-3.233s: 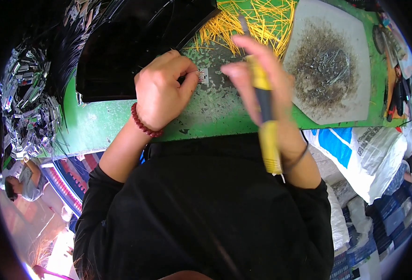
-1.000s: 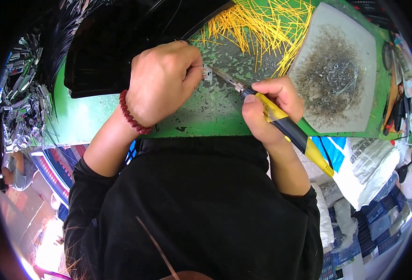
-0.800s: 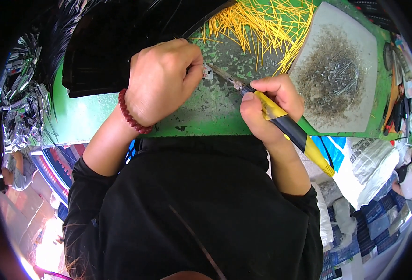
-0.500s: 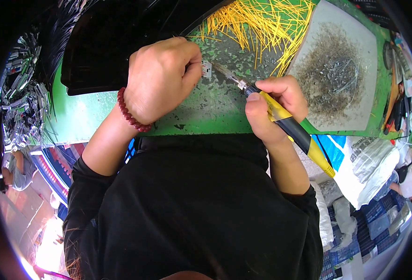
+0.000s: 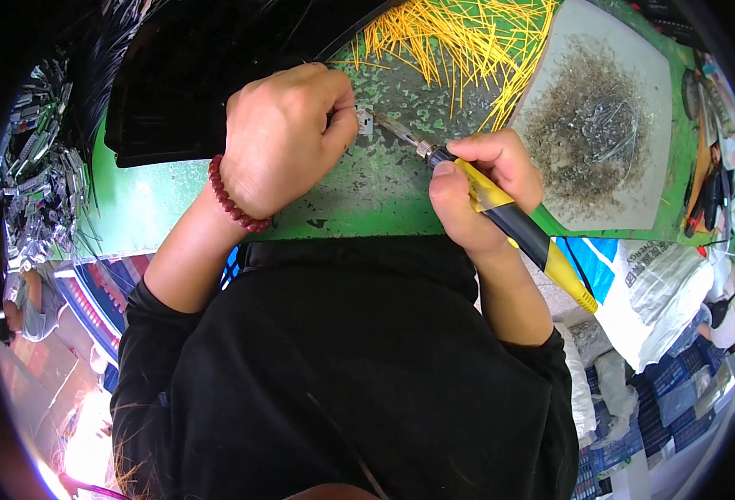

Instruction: The person gathers a bundle of wires and a small circuit board, then uses a soldering iron to attach the wires to the board. They then place the assembled board into a black toy car shell and solder the connections to the internal components.

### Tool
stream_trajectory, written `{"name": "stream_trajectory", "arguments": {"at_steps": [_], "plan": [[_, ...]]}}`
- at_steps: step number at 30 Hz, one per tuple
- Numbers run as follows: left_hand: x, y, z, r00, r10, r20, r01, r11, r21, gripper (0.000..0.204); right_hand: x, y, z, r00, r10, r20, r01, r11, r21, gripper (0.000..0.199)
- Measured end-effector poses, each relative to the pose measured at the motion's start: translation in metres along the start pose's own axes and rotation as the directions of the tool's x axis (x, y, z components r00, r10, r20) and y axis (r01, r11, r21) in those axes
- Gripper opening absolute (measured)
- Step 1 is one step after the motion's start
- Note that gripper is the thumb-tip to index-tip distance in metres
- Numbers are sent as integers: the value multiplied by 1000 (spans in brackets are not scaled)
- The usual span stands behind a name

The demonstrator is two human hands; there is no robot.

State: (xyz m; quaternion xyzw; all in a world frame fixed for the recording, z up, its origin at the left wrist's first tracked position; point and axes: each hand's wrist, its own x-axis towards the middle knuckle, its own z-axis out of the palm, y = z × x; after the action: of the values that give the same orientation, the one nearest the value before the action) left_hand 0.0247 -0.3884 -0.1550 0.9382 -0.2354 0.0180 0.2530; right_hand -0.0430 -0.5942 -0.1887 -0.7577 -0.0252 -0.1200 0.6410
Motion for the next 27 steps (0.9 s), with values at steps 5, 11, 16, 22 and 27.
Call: {"name": "stream_trajectory", "arguments": {"at_steps": [5,11,16,22,27], "plan": [[-1,0,4,999,-1,-44,1,1000,0,8,1,1,-7,992,-57,116,67,995,-77,17],[-1,1,5,998,5,-60,-4,1000,7,10,2,-1,-7,991,-31,133,39,997,-64,20],[-2,-2,6,998,12,-69,-12,1000,-9,9,3,-1,-7,988,-32,152,46,995,-90,18],[-2,-2,4,998,6,-56,-7,1000,-18,8,0,1,-1,998,-21,58,22,1000,-14,19],[-1,-1,4,998,10,-56,-11,1000,-16,9,-5,1,-5,1000,2,-12,-2,999,35,26]]}}
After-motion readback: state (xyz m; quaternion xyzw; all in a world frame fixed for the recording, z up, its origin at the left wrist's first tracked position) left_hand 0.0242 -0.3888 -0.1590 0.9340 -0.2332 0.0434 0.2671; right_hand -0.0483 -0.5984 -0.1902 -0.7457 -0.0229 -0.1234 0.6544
